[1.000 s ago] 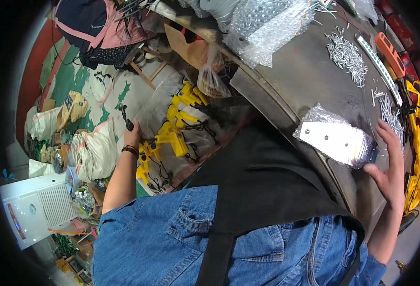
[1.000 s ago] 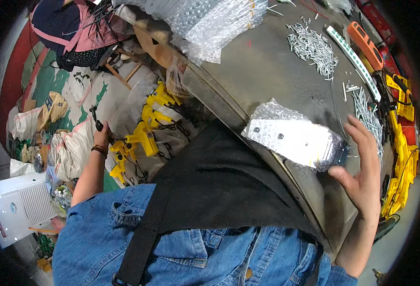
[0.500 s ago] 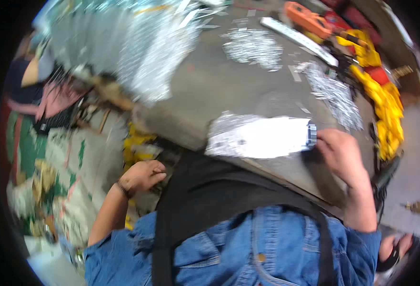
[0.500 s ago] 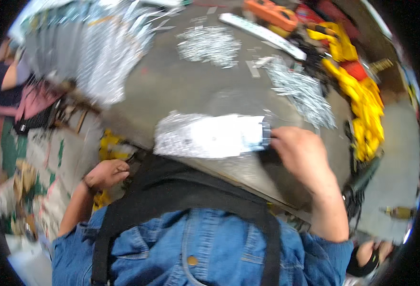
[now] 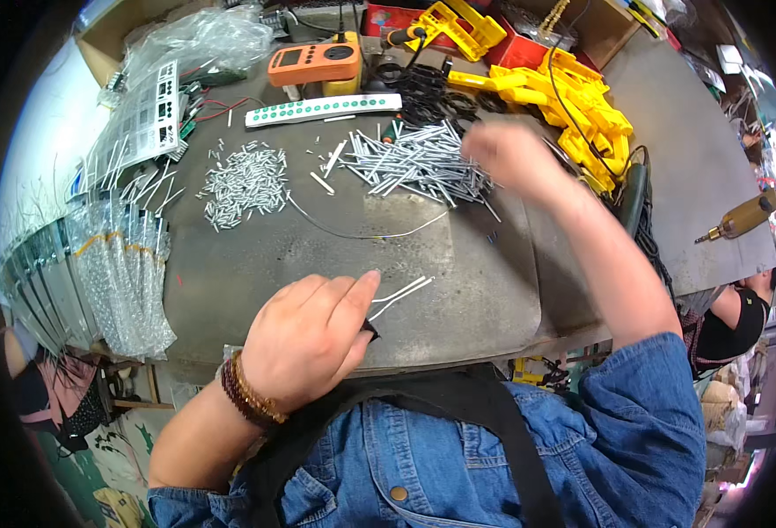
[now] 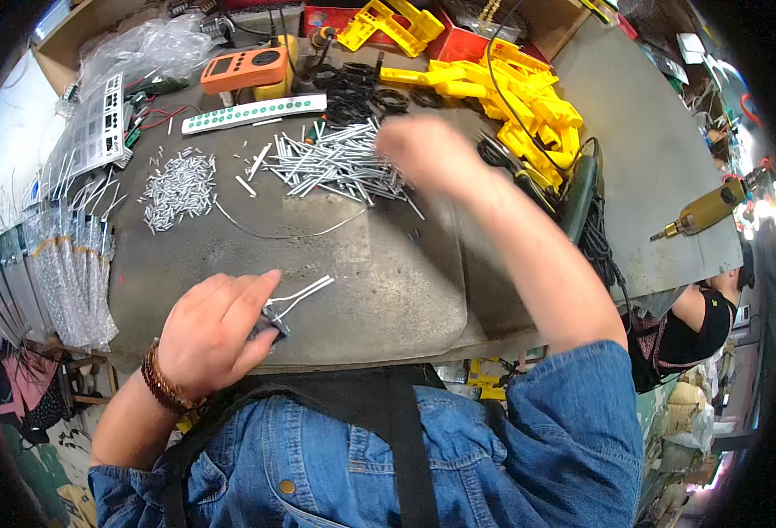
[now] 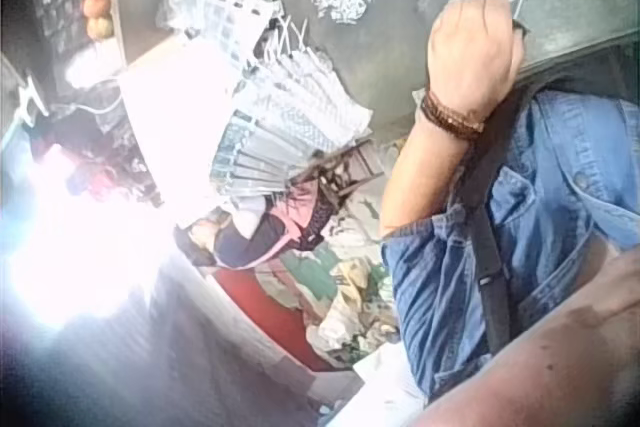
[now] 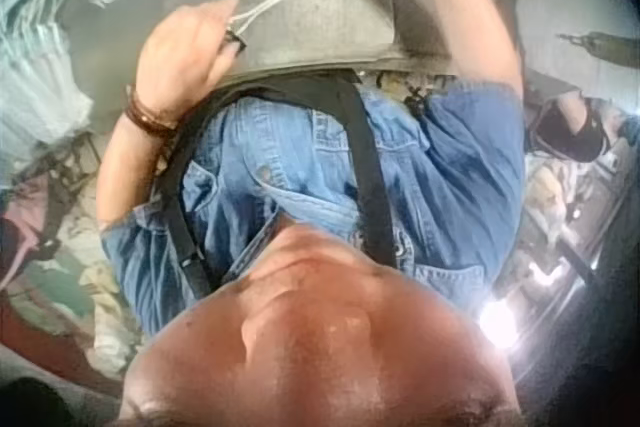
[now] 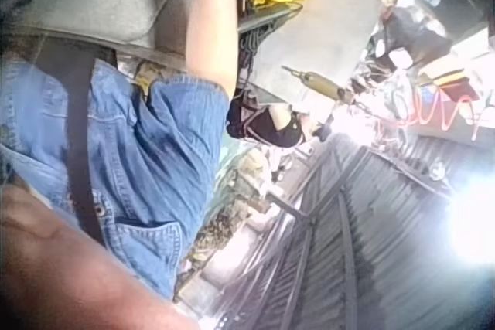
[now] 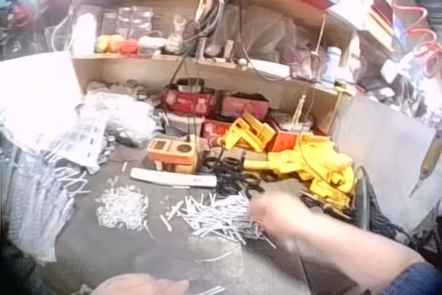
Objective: Assembling the internal components of a yellow electronic device, including soldering wires and using an electric screwdriver.
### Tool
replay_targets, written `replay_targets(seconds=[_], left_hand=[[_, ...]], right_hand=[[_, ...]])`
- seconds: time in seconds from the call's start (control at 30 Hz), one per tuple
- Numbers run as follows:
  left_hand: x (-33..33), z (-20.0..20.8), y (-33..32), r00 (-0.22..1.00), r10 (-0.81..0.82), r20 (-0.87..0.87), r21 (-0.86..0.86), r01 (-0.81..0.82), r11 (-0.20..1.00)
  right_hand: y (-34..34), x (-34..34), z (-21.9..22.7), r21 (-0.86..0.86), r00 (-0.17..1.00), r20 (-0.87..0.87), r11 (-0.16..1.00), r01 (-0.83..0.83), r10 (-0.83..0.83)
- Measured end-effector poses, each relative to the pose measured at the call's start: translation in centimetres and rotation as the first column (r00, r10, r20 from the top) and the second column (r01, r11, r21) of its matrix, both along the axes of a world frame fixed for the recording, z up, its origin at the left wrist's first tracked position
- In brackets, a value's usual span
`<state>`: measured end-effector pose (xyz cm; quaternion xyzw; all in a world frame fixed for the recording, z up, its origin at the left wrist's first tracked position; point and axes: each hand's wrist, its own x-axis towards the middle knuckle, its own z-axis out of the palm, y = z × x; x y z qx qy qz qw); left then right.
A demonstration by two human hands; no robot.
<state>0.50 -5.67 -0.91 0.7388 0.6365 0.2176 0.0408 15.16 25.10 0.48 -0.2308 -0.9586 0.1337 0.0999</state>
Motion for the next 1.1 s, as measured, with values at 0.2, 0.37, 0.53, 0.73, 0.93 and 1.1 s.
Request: replay_targets(seconds=[0.2,0.37,0.53,0.73,0.93,1.1], left_hand=[[1.4,-0.6,1.7,0.994,0.111,-0.004,-0.026,-0.111,0.993],[0.4,-1.5,2.6,0.999,-0.01,0.036,-0.124,0.015,0.992],[1.6,-0.1,4.3,0.99,-0.103,0.096,-0.091,0.112,0.99],[3.9,-2.4,6.6,0.987,-0.049,0.156,-0.01,0.051,0.999],[4.3,-0.8,6.6,0.995,0.009,0.101,0.022,-0.011,1.0],[4.1,-2.1,5.4,0.973,0.016,0.231,-0.003,-0.015,1.0]], right_hand=[[12.7,-2.3,-4.8,0.294,0.989,0.041,0.947,0.126,-0.145],[10.5,-1.0,-2.3,0.157,0.996,-0.031,0.984,0.082,-0.078],[0.1,5.4,-0.2,-0.79,0.972,-0.182,0.611,-0.055,-0.148],[-9.3,10.1,-2.8,-0.706,0.924,-0.36,0.61,-0.36,0.128],[-12.7,8.6,-5.1,-0.322,0.929,-0.329,0.905,-0.277,0.167],[-11.8,7.7,-4.3,-0.247,0.847,-0.268,0.817,-0.521,0.459]])
